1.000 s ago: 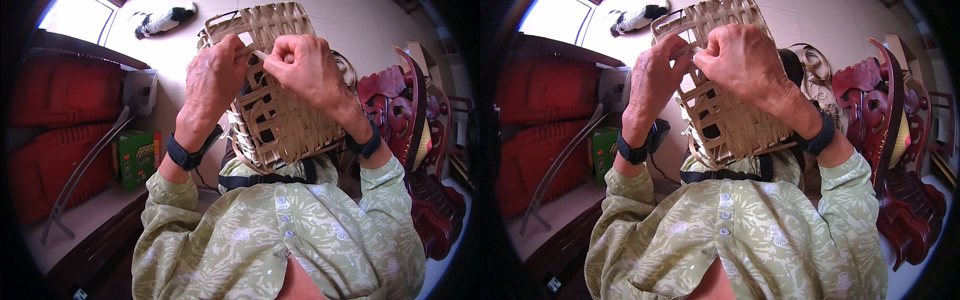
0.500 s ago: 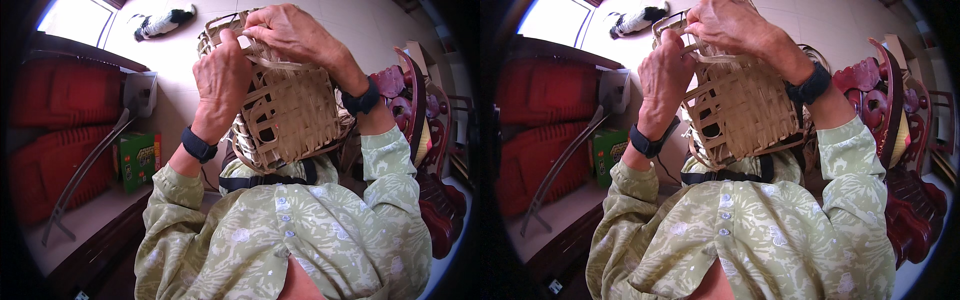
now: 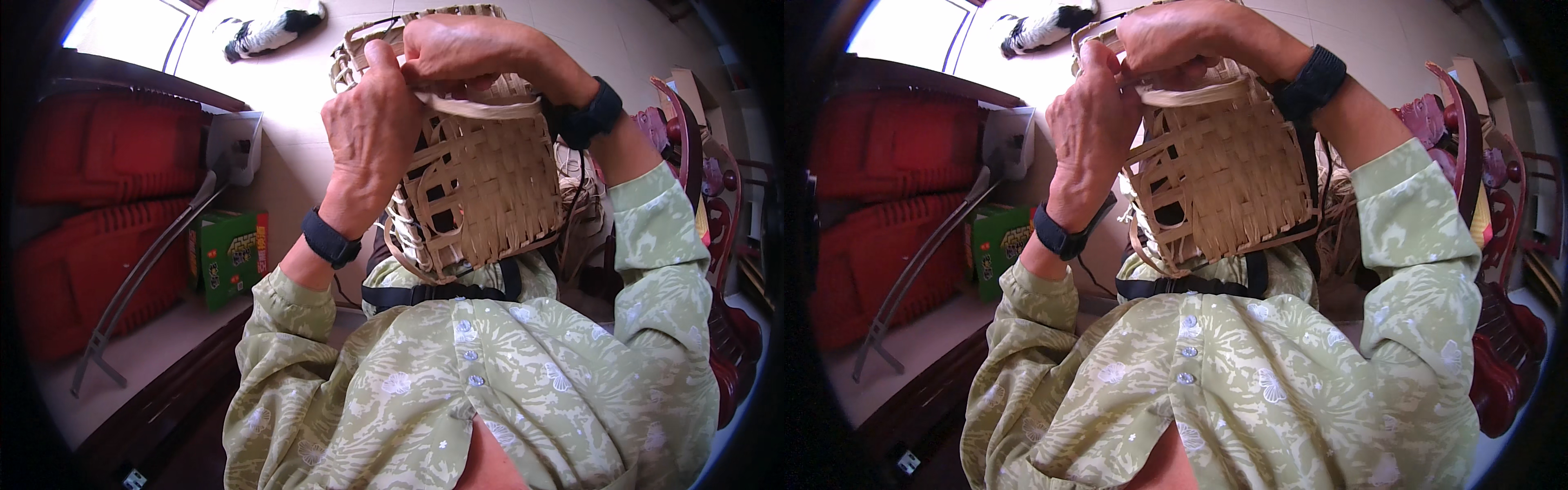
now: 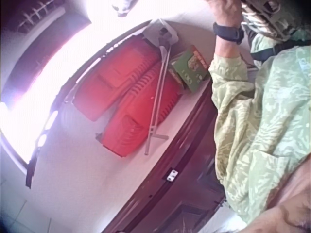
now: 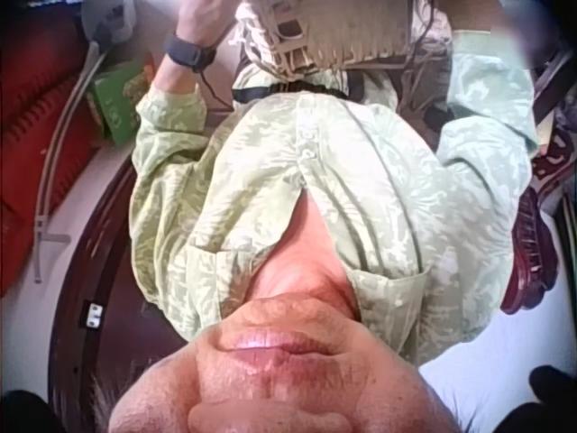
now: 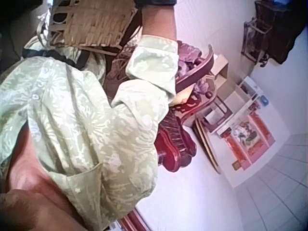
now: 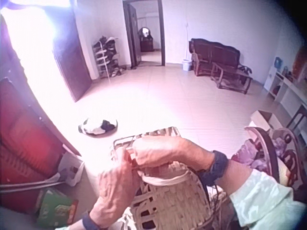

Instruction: The person weaves a basket by threading thin, light-colored strips through a pre-existing woven base and along the sides.

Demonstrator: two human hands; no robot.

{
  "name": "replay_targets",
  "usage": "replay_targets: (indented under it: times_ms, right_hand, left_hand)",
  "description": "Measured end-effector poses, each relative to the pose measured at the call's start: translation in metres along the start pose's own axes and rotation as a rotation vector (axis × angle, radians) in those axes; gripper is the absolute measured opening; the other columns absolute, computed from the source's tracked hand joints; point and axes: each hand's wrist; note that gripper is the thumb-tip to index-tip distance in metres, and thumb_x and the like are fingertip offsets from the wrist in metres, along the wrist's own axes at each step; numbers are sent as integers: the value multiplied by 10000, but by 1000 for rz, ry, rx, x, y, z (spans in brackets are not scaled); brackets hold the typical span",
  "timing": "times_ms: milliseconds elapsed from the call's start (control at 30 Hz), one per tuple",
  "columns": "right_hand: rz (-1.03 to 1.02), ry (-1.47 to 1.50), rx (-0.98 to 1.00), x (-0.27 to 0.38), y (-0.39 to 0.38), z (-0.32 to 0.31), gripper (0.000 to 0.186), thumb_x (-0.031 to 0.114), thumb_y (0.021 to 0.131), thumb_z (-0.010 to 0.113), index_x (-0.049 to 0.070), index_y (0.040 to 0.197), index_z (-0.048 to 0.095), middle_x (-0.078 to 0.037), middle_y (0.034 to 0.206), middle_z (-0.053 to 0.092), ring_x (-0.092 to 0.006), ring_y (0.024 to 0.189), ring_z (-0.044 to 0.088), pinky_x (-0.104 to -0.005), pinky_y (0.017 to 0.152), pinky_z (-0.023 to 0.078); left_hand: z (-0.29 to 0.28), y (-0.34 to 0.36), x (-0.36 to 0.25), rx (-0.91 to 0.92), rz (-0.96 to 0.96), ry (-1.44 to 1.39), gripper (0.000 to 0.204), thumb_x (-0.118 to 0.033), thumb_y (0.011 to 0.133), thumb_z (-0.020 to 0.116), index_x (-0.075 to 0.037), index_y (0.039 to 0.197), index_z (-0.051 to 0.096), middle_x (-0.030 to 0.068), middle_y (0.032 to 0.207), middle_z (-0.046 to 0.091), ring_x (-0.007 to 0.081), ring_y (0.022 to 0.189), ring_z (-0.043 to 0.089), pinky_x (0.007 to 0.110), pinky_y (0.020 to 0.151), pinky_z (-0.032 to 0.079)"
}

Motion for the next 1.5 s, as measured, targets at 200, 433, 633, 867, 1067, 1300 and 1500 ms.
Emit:
replay_targets:
  times_ms: [200,433,633,867,1067,1300,1500]
  right_hand:
    - [-108,315,-117,-11,-17,14,322,242,987,635,22,767,718,-24,527,594,-64,385,499,-231,342,352]
    - [-99,276,-307,3,-39,30,275,180,943,614,57,714,706,4,502,578,-50,421,526,-232,399,406]
    - [-57,255,-320,-1,-35,32,276,155,944,606,37,719,712,-37,555,655,-86,501,632,-260,521,541]
    - [-66,618,-291,-7,-33,32,237,164,956,631,21,792,724,-25,566,629,-52,399,510,-214,377,385]
    - [-102,1381,-37,-5,-36,-1,263,260,986,653,6,949,708,9,598,631,14,363,436,-170,329,335]
    - [-116,453,-433,12,-86,8,240,293,974,675,58,951,719,18,630,634,7,456,510,-167,374,381]
    - [-366,-383,-884,7,-108,59,312,312,872,736,40,783,612,-86,710,610,-268,693,627,-406,661,508]
  left_hand:
    - [-59,-3,17,158,155,-263,314,-195,842,787,-107,1107,643,100,893,737,216,693,721,345,616,555]
    - [-51,41,46,-121,480,-206,144,-218,928,678,-81,904,715,60,852,727,233,743,685,366,795,506]
    - [-41,45,35,244,430,-185,217,-182,1002,579,-41,1126,686,128,823,717,228,718,709,338,648,546]
    - [-25,22,22,13,282,-252,72,-52,925,581,-54,990,613,168,773,685,383,719,678,468,630,523]
    - [-41,22,5,141,93,-552,211,-71,967,534,-68,1176,500,151,710,668,355,675,681,466,617,511]
    - [-46,18,21,189,227,-550,185,-98,990,517,-57,1169,495,152,704,675,350,670,678,454,614,499]
    - [-47,11,25,128,290,-435,242,-105,960,575,-53,1188,513,165,778,693,338,733,683,434,647,512]
Point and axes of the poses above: each hand's wrist, its own y-axis towards the middle knuckle, its own z-axis out of the palm, x = y × z
